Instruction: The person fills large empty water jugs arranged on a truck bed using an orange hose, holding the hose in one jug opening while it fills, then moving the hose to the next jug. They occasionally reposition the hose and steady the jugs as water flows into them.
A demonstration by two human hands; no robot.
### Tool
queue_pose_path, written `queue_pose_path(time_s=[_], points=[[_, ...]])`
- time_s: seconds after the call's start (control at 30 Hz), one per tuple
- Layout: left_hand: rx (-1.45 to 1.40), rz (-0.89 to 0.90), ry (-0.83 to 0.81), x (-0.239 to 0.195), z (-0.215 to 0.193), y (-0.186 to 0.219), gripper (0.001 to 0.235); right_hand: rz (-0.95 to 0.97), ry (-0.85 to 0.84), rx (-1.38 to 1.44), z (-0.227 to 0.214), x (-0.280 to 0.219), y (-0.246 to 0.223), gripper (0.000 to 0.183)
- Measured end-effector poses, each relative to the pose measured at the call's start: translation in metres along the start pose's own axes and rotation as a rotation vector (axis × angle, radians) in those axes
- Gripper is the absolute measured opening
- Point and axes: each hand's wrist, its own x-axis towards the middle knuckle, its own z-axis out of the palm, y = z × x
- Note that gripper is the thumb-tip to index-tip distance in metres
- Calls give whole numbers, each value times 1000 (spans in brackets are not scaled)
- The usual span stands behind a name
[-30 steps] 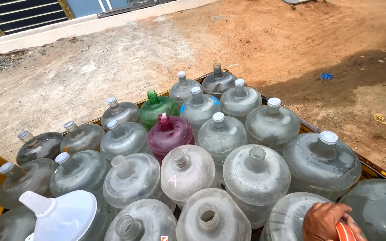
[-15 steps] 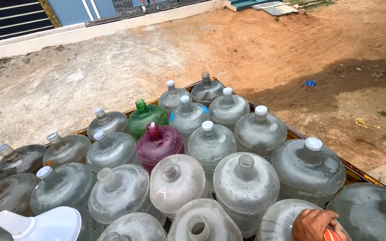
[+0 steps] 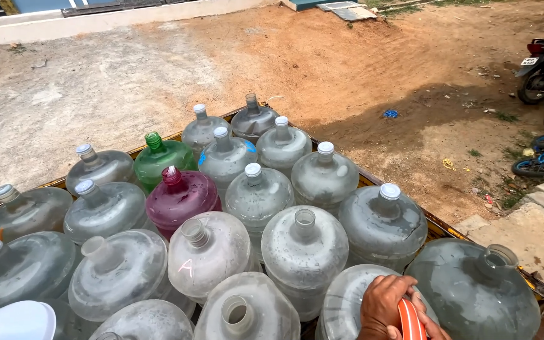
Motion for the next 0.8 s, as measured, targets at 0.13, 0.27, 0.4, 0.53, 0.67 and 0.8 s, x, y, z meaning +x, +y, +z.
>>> queue_pose_path(time_s=[0.13,0.27,0.4,0.53,0.67,0.8], points=[[7,21,-4,3,-9,7,32,-124,135,-84,13,48,-19,77],[22,-54,-18,7,-18,24,29,-102,311,-305,15,33,-20,80],[31,-82,-39,4,-20,15,29,-10,351,-322,16,37,-20,83],[201,-79,-306,7,-73,24,61,93,135,-219,17,40,-10,80],[483,-224,-545,-6,-161,32,81,-41,320,-346,13,43,-58,74],[518,-357,-649,-44,-192,-10,74,-45,323,-268,22,45,-70,68]])
